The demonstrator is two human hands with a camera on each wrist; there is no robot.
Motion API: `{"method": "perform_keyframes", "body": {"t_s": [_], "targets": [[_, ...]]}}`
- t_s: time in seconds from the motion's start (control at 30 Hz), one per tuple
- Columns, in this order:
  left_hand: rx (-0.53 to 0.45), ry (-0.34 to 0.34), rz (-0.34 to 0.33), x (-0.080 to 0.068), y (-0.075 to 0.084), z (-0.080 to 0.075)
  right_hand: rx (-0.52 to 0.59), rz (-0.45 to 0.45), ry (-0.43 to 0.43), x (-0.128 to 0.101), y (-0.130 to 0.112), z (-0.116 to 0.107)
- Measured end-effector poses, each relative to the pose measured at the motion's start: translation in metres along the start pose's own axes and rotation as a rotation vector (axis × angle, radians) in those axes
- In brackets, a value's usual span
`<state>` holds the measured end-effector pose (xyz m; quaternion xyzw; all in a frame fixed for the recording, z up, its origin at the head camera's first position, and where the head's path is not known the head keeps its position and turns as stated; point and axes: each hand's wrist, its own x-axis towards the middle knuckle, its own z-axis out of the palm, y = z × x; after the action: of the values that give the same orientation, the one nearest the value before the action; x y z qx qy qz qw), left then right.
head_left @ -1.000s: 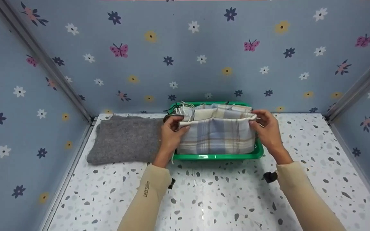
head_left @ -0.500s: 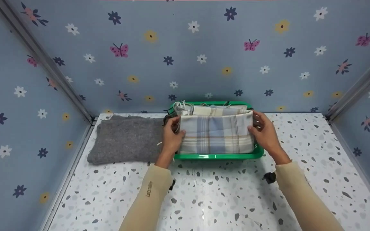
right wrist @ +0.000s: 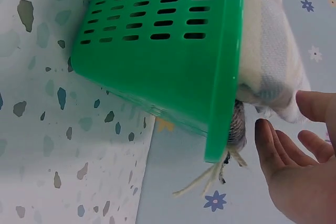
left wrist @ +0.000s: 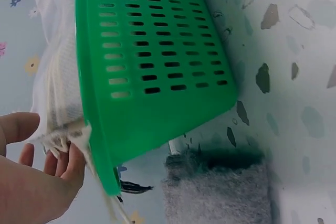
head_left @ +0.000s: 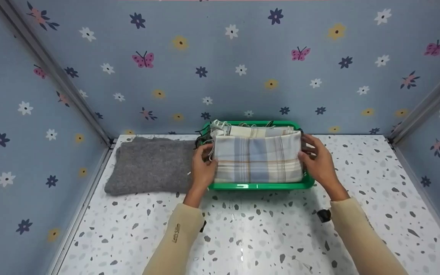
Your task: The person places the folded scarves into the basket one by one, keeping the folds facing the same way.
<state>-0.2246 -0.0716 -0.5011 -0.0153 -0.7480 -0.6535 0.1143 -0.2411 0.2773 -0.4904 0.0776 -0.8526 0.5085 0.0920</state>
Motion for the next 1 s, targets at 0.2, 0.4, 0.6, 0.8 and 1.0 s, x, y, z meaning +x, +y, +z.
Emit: {"method": "perform_keyframes", "body": {"t_s": [0.2, 0.4, 0.6, 0.8, 1.0], "targets": [[-0.006, 0.044, 0.006, -0.007, -0.006, -0.016, 0.011, -0.033, 0.049, -0.010, -0.001, -0.003], [0.019, 0.132, -0.051, -0.011, -0.019, -0.036, 0.058, -0.066, 0.109, -0.022, -0.006, -0.003], [0.045, 0.225, -0.080, -0.017, -0.033, -0.058, 0.092, -0.076, 0.151, -0.032, -0.010, -0.005], [0.069, 0.296, -0.132, -0.022, -0.049, -0.079, 0.098, -0.079, 0.166, -0.041, -0.013, -0.006], [0.142, 0.374, -0.202, -0.026, -0.064, -0.100, 0.182, -0.136, 0.164, -0.051, -0.016, -0.003]]}}
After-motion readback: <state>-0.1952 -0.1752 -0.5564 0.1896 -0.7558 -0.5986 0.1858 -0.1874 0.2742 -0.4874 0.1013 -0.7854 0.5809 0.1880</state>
